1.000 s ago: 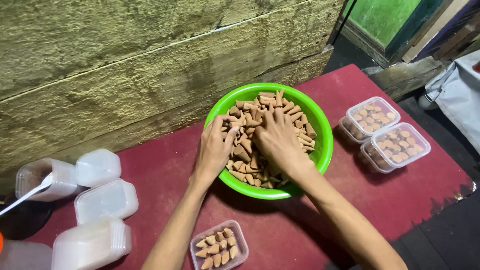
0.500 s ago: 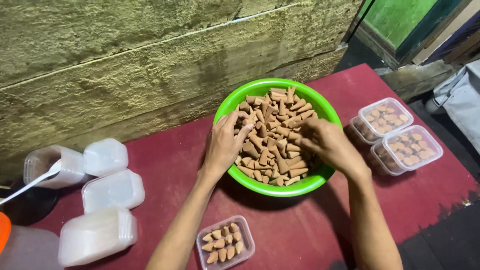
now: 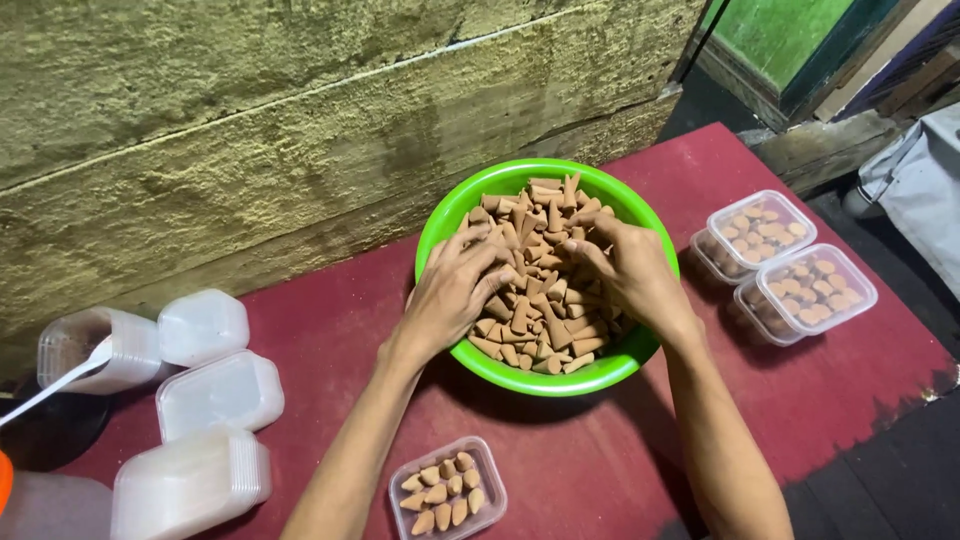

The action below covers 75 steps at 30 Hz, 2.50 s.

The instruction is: The person sorts through a bowl of cone-shaped objects and places them into a plastic container by hand.

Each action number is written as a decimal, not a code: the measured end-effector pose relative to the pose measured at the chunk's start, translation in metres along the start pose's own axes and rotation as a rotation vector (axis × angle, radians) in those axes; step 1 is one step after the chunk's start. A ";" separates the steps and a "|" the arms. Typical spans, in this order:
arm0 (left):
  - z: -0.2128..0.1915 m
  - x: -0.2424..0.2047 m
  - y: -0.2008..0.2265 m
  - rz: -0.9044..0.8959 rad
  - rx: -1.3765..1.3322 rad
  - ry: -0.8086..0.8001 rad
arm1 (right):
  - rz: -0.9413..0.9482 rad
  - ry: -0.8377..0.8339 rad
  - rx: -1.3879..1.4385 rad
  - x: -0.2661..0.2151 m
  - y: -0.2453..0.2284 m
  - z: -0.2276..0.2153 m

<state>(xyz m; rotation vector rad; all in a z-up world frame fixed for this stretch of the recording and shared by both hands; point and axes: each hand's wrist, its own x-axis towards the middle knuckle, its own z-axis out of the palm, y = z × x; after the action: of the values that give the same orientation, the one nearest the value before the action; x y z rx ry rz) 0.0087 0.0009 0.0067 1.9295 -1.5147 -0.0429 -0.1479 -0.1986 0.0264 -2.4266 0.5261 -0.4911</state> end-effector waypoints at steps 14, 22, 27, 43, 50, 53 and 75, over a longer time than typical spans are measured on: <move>0.032 -0.002 -0.029 -0.182 -0.133 0.235 | -0.304 -0.020 -0.863 0.041 0.044 0.068; 0.027 -0.003 -0.029 -0.143 -0.076 0.258 | -0.146 -0.025 -0.696 0.051 0.055 0.055; 0.022 -0.001 -0.023 -0.167 -0.072 0.242 | 0.041 -0.135 0.045 0.032 -0.006 0.002; 0.031 -0.002 -0.034 -0.141 -0.090 0.259 | -0.207 -0.187 -0.179 0.026 -0.001 0.003; 0.025 -0.003 -0.027 -0.156 -0.092 0.286 | -0.374 -0.267 -0.247 0.047 -0.006 0.039; 0.022 -0.002 -0.028 -0.152 -0.101 0.278 | -0.279 -0.246 -0.125 0.051 -0.006 0.034; -0.058 -0.077 0.023 -0.323 -0.636 0.173 | -0.052 -0.008 0.450 -0.005 -0.019 0.004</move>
<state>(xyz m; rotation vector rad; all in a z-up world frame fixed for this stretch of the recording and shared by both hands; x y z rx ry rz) -0.0114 0.0934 0.0349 1.5806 -0.9119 -0.4347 -0.1461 -0.1803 0.0342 -2.0130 0.3080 -0.5550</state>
